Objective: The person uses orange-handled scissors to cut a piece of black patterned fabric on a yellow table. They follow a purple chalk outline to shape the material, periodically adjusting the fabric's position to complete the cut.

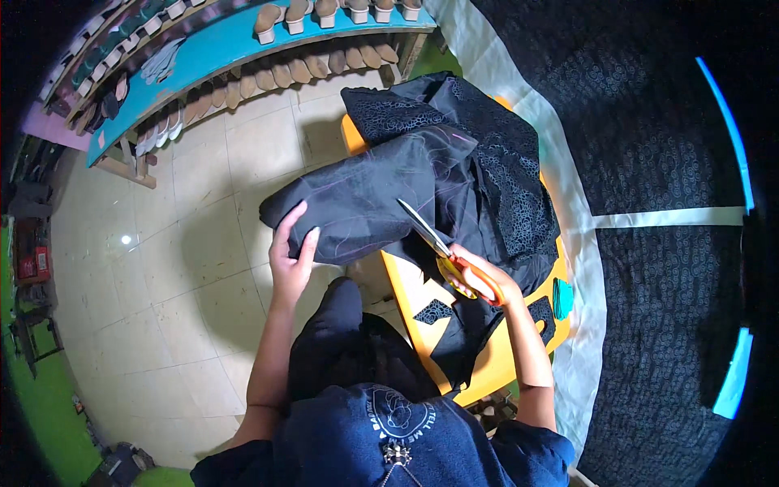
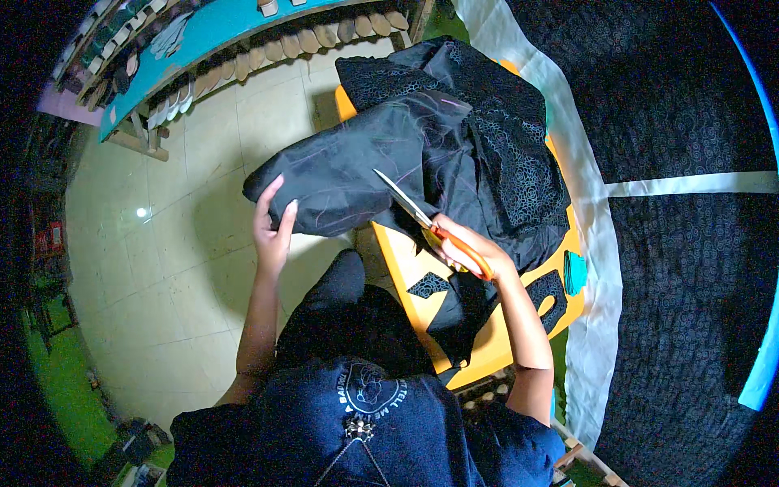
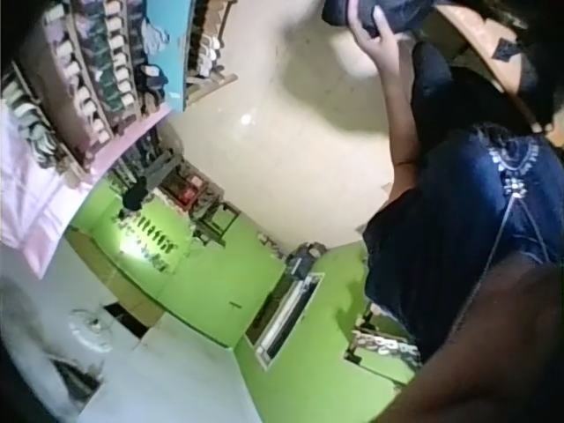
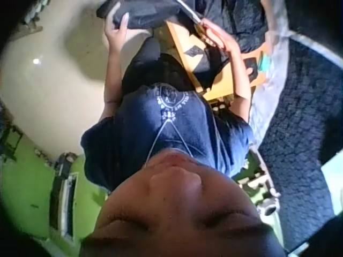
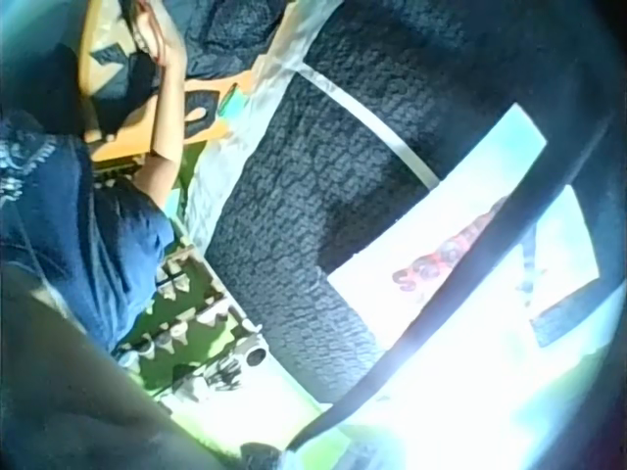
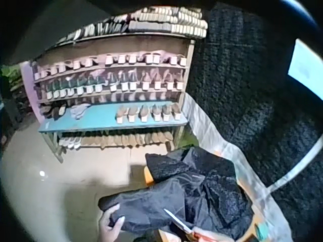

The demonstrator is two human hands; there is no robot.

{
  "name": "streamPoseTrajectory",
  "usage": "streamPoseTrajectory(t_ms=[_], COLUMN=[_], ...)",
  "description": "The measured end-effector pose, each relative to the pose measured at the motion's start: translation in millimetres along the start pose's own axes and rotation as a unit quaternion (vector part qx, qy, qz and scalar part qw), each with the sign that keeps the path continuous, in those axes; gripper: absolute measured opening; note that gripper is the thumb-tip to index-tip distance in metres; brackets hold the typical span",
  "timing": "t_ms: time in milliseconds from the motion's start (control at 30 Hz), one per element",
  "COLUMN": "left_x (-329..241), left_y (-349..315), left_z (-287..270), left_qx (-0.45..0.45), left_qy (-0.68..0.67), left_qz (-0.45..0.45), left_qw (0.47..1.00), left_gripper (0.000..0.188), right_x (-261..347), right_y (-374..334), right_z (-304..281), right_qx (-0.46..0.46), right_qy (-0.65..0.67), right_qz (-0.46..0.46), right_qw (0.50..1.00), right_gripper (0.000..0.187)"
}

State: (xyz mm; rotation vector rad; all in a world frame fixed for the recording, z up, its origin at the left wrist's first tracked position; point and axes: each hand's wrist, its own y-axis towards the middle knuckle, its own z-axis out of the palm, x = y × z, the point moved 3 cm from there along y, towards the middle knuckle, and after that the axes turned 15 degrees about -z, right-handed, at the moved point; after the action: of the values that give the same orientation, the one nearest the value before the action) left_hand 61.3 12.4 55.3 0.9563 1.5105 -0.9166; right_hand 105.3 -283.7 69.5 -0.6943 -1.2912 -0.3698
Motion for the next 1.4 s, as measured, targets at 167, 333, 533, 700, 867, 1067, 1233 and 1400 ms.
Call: streamPoseTrajectory(t_ms=[167,333,533,700,867,1067,1233,1400], left_x=[-24.7,-32.3,-33.9,-41.0,-48.9,-63.8,-72.1,-68.7], left_y=[8.5,19.2,31.4,41.6,47.2,49.9,51.7,54.4], left_z=[7.8,12.7,13.7,17.2,20.9,26.8,31.6,33.1], left_qx=[0.062,0.094,0.13,0.149,0.165,0.212,0.22,0.221], left_qy=[0.019,0.04,0.031,0.038,0.071,0.09,0.138,0.128], left_qz=[0.035,0.046,0.061,0.071,0.102,0.1,0.144,0.129], left_qw=[0.997,0.994,0.989,0.986,0.979,0.968,0.955,0.958], left_gripper=[0.069,0.072,0.073,0.074,0.078,0.083,0.083,0.083], right_x=[-10.9,-18.5,-16.9,-15.0,-27.8,-28.8,-23.9,-13.2], right_y=[-3.3,1.5,2.3,-3.7,-12.0,-4.1,-1.9,-4.4], right_z=[-21.9,-27.3,-14.0,-9.4,-10.9,-7.4,-14.0,-11.5], right_qx=[0.003,-0.015,-0.074,-0.092,-0.149,-0.11,-0.088,-0.102], right_qy=[-0.002,0.065,0.065,0.022,0.059,0.078,-0.016,-0.019], right_qz=[0.058,0.09,0.042,0.007,0.045,-0.064,-0.099,-0.065], right_qw=[0.998,0.994,0.994,0.995,0.986,0.989,0.991,0.992], right_gripper=[0.021,0.036,0.037,0.022,0.023,0.019,0.008,0.007])
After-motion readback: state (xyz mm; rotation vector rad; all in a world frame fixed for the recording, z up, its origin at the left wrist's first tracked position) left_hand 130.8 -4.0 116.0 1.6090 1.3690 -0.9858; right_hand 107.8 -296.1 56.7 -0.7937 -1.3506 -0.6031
